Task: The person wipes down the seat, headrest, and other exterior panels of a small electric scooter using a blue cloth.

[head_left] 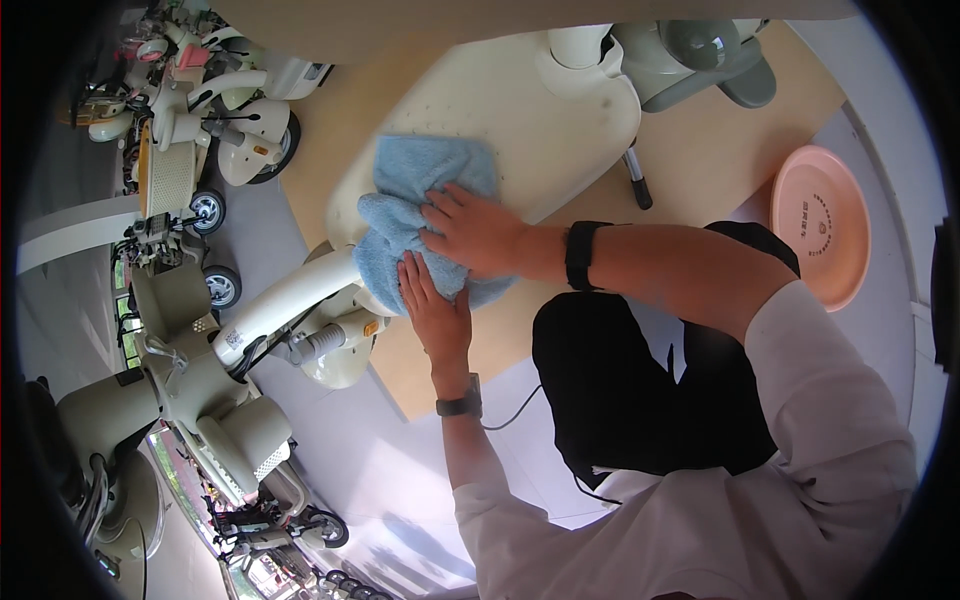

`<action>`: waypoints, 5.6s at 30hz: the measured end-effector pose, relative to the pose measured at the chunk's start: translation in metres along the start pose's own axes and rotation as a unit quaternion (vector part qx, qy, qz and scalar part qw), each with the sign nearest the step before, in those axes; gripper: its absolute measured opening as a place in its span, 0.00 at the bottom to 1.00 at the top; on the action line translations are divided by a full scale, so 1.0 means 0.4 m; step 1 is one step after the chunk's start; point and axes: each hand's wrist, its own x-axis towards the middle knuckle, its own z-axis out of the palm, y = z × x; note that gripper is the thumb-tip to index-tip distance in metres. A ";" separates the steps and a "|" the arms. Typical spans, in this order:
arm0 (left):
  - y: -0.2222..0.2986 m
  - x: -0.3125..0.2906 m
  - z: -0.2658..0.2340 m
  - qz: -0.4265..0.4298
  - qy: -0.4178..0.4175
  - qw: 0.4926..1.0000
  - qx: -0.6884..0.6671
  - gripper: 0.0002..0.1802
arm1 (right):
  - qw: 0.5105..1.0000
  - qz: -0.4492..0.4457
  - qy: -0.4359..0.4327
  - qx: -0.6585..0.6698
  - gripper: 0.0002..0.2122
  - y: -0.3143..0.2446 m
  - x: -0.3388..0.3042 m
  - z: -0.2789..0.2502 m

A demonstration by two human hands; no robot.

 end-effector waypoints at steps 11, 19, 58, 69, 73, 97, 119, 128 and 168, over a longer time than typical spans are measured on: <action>0.004 0.079 -0.020 0.016 -0.090 0.994 -0.060 0.47 | 0.999 0.043 0.004 0.012 0.33 0.034 -0.004 -0.019; 0.228 0.282 0.066 0.123 -0.069 0.982 -0.124 0.43 | 0.981 0.182 -0.038 -0.048 0.34 0.225 -0.157 -0.188; 0.136 0.304 0.061 -0.022 0.052 0.998 0.009 0.34 | 0.989 0.147 0.027 -0.003 0.22 0.204 0.010 -0.093; 0.251 0.305 0.092 0.037 0.081 0.994 -0.055 0.38 | 0.981 0.178 0.018 -0.071 0.30 0.240 -0.128 -0.161; 0.204 0.216 0.066 0.023 0.100 0.994 -0.042 0.35 | 0.990 0.136 0.019 -0.044 0.31 0.177 -0.115 -0.123; 0.126 0.163 0.044 0.015 0.099 0.995 -0.017 0.35 | 0.992 0.071 0.097 -0.032 0.28 0.119 -0.061 -0.053; 0.033 0.056 0.096 -0.008 0.149 0.988 -0.047 0.31 | 0.996 0.018 0.080 0.040 0.26 0.041 0.021 -0.003; 0.023 0.023 0.039 -0.032 0.102 0.994 -0.029 0.32 | 0.997 0.008 0.039 0.062 0.29 0.044 0.020 -0.005; 0.221 0.240 0.127 0.148 0.065 0.981 -0.102 0.39 | 0.972 0.194 -0.052 -0.122 0.40 0.174 -0.190 -0.171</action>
